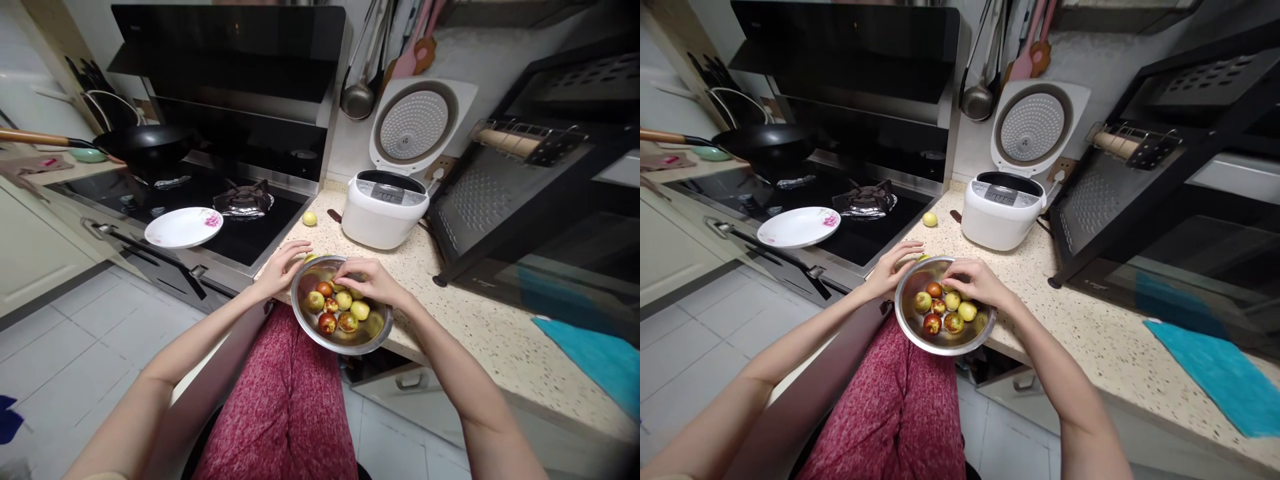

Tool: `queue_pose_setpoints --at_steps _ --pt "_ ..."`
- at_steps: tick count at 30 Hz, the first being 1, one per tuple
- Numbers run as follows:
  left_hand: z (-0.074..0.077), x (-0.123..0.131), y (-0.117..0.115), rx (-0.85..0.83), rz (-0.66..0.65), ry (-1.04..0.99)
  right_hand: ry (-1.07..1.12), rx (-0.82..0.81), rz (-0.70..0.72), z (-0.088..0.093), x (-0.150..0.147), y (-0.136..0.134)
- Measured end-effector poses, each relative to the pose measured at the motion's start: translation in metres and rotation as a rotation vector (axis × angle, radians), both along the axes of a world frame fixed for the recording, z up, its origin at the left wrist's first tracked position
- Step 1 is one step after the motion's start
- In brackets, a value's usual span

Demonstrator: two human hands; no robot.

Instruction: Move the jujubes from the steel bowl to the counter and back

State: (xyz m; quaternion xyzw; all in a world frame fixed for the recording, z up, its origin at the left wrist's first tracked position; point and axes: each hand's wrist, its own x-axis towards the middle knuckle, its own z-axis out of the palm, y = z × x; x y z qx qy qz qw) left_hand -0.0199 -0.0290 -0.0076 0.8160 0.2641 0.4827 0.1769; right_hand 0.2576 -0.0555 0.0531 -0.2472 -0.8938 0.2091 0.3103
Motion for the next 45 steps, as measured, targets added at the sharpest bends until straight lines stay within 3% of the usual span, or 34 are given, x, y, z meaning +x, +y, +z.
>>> queue_pose_setpoints --at_steps 4,9,15,21,29,35,40,45 --pt "0.003 0.0 0.011 -0.12 -0.131 0.143 0.015 0.011 -0.005 -0.001 -0.001 0.0" --pt "0.001 0.003 0.015 -0.166 -0.197 0.131 -0.012 0.015 -0.018 -0.001 0.0 0.001" --pt "-0.008 0.005 0.011 -0.196 -0.084 0.006 -0.146 0.051 0.031 -0.002 -0.003 0.003" --pt "-0.01 0.006 0.007 -0.237 0.076 -0.279 -0.228 0.047 0.018 -0.003 -0.008 0.008" --pt "-0.017 0.003 0.007 -0.02 -0.059 -0.418 -0.237 0.04 0.055 -0.002 -0.026 0.028" --pt "-0.015 -0.001 0.008 -0.066 -0.135 -0.462 -0.229 0.219 -0.015 0.0 -0.035 0.032" --pt "-0.012 0.0 0.005 -0.141 -0.204 -0.441 -0.173 0.502 -0.105 0.006 -0.035 0.027" --pt "-0.003 0.005 -0.003 -0.207 -0.195 -0.397 -0.189 0.761 -0.076 0.009 -0.039 0.018"
